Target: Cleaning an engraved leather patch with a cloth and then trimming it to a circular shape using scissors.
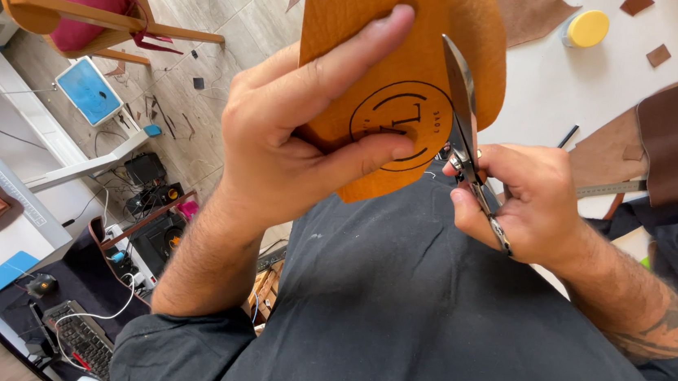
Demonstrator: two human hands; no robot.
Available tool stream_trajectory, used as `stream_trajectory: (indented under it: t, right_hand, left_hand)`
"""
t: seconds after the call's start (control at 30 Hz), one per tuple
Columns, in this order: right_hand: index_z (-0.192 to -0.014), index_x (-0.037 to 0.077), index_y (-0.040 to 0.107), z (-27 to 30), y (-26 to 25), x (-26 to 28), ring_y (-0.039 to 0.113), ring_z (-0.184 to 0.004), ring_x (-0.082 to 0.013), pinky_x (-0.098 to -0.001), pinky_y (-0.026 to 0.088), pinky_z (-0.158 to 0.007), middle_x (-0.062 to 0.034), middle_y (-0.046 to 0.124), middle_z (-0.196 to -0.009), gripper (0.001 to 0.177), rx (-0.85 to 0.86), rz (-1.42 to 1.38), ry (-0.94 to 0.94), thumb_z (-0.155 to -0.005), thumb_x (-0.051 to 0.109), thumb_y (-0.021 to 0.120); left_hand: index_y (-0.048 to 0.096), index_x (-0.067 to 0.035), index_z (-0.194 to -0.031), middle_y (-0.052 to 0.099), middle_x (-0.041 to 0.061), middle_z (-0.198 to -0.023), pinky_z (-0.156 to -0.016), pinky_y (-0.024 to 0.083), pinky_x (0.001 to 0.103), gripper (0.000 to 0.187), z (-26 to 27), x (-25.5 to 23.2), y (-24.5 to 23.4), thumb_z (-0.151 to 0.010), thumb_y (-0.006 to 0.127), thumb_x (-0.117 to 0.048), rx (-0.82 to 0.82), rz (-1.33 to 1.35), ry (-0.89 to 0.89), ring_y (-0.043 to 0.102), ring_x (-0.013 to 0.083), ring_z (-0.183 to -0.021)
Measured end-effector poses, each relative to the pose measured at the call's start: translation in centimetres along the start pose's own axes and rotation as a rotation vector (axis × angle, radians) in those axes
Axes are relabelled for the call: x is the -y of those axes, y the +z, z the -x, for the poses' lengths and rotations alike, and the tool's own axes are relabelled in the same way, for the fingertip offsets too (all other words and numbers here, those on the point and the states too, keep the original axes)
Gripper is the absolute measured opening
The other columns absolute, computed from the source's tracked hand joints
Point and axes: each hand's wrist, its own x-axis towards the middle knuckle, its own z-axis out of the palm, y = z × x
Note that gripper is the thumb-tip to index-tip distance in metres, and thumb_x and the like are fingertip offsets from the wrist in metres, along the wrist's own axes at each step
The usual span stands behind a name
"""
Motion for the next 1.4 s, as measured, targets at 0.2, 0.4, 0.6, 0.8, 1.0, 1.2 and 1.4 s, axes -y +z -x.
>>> stream_trajectory:
  t: [0.2,0.4,0.6,0.8,1.0,1.2,1.4]
  right_hand:
    - [-0.09,0.0,0.071,0.4,-0.2,0.2,0.065,-0.064,-0.0169,-0.0282,0.053,-0.063,-0.0078,0.074,-0.085,0.011,0.013,0.031,0.001,-0.082,0.007,0.067]
    - [-0.091,0.003,0.071,1.0,-0.3,0.2,0.065,-0.063,-0.0171,-0.0297,0.053,-0.063,-0.0047,0.072,-0.081,0.011,0.047,0.056,-0.001,-0.083,0.01,0.068]
    - [-0.09,0.003,0.07,1.6,-0.2,0.3,0.064,-0.063,-0.0184,-0.0312,0.052,-0.061,-0.0046,0.071,-0.079,0.011,0.05,0.07,-0.007,-0.083,0.011,0.068]
    - [-0.093,0.003,0.069,2.3,-0.3,0.4,0.056,-0.056,-0.0181,-0.0309,0.047,-0.056,-0.0029,0.065,-0.073,0.011,0.061,0.078,-0.03,-0.084,0.01,0.069]
    - [-0.093,0.001,0.07,2.3,-0.4,0.6,0.062,-0.061,-0.019,-0.0303,0.05,-0.061,-0.005,0.066,-0.075,0.013,0.1,0.024,-0.037,-0.084,0.011,0.07]
    - [-0.095,0.004,0.071,2.1,-0.4,1.0,0.063,-0.061,-0.0161,-0.0285,0.05,-0.062,-0.0006,0.069,-0.073,0.017,0.124,-0.008,-0.014,-0.084,0.016,0.069]
    - [-0.095,0.005,0.073,2.5,-0.3,1.1,0.067,-0.063,-0.0148,-0.0279,0.052,-0.064,-0.0011,0.072,-0.077,0.018,0.107,0.025,0.031,-0.081,0.015,0.07]
  left_hand:
    - [0.055,-0.007,-0.149,0.067,0.013,-0.149,-0.112,0.06,0.032,0.058,-0.4,-0.1,-0.8,-0.104,0.084,-0.031,0.078,0.037,0.058,0.074,0.0236,-0.132]
    - [0.055,-0.009,-0.149,0.069,0.016,-0.147,-0.108,0.06,0.033,0.057,-0.3,0.1,-1.2,-0.105,0.079,-0.036,0.124,0.063,0.073,0.075,0.0247,-0.128]
    - [0.055,-0.01,-0.15,0.073,0.013,-0.136,-0.098,0.058,0.03,0.059,-0.2,-0.1,-1.5,-0.104,0.08,-0.037,0.15,0.099,0.068,0.073,0.0202,-0.112]
    - [0.057,-0.009,-0.149,0.07,0.01,-0.118,-0.088,0.054,0.029,0.058,-0.1,-0.3,-2.0,-0.104,0.08,-0.036,0.192,0.117,0.075,0.063,0.0187,-0.093]
    - [0.054,-0.01,-0.152,0.072,0.01,-0.123,-0.089,0.052,0.031,0.058,-0.2,-0.1,-2.7,-0.106,0.076,-0.039,0.262,0.086,0.132,0.058,0.0211,-0.093]
    - [0.045,-0.009,-0.161,0.044,0.004,-0.127,-0.094,0.045,0.032,0.072,-0.7,-0.4,-2.5,-0.107,0.073,-0.047,0.347,0.087,0.102,0.055,0.0208,-0.105]
    - [0.037,-0.007,-0.163,0.049,0.009,-0.171,-0.12,0.056,0.037,0.075,-0.4,0.1,-1.8,-0.11,0.079,-0.039,0.369,0.161,0.114,0.073,0.0267,-0.144]
